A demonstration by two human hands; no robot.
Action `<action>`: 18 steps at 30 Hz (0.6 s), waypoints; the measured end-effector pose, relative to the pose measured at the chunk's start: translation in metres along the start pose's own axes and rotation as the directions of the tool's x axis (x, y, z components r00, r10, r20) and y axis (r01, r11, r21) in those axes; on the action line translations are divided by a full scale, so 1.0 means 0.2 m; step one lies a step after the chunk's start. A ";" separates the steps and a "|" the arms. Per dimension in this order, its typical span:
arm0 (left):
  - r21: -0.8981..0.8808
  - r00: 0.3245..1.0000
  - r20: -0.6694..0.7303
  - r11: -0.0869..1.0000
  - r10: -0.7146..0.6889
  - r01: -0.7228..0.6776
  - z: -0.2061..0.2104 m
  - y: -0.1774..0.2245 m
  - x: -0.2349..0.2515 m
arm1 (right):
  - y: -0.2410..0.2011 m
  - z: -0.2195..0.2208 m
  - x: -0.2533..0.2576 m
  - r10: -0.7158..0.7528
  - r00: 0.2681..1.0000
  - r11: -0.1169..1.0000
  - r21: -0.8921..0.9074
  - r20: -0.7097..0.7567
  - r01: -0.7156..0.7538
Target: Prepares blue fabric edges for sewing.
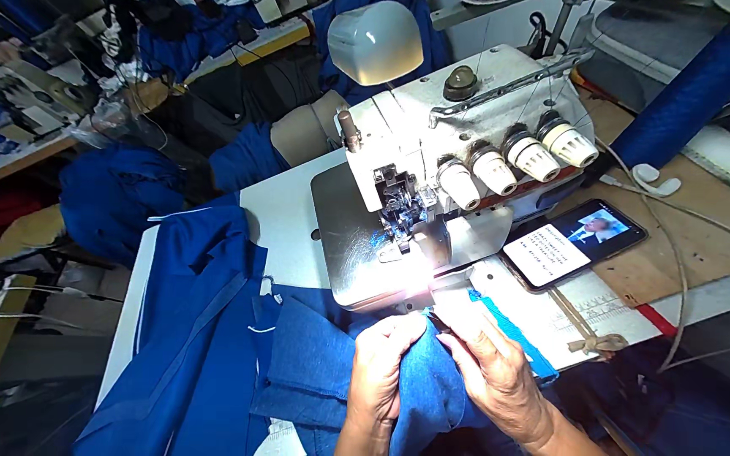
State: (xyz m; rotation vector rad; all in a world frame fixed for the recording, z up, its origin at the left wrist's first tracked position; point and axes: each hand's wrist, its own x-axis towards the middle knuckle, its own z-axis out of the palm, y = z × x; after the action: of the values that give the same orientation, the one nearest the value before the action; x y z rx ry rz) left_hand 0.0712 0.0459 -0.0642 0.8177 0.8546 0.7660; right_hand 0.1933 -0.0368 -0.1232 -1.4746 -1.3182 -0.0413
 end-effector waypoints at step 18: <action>0.334 0.978 -0.016 0.923 0.207 -0.190 0.00 -0.03 -0.02 | 0.00 0.00 -0.01 -0.072 0.997 0.987 -0.143 0.007 0.072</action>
State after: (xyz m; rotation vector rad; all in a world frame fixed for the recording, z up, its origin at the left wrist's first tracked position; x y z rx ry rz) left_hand 0.0718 0.0396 -0.0680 1.2034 0.9714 0.8349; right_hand 0.1928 -0.0391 -0.1246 -1.5467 -1.3934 -0.1846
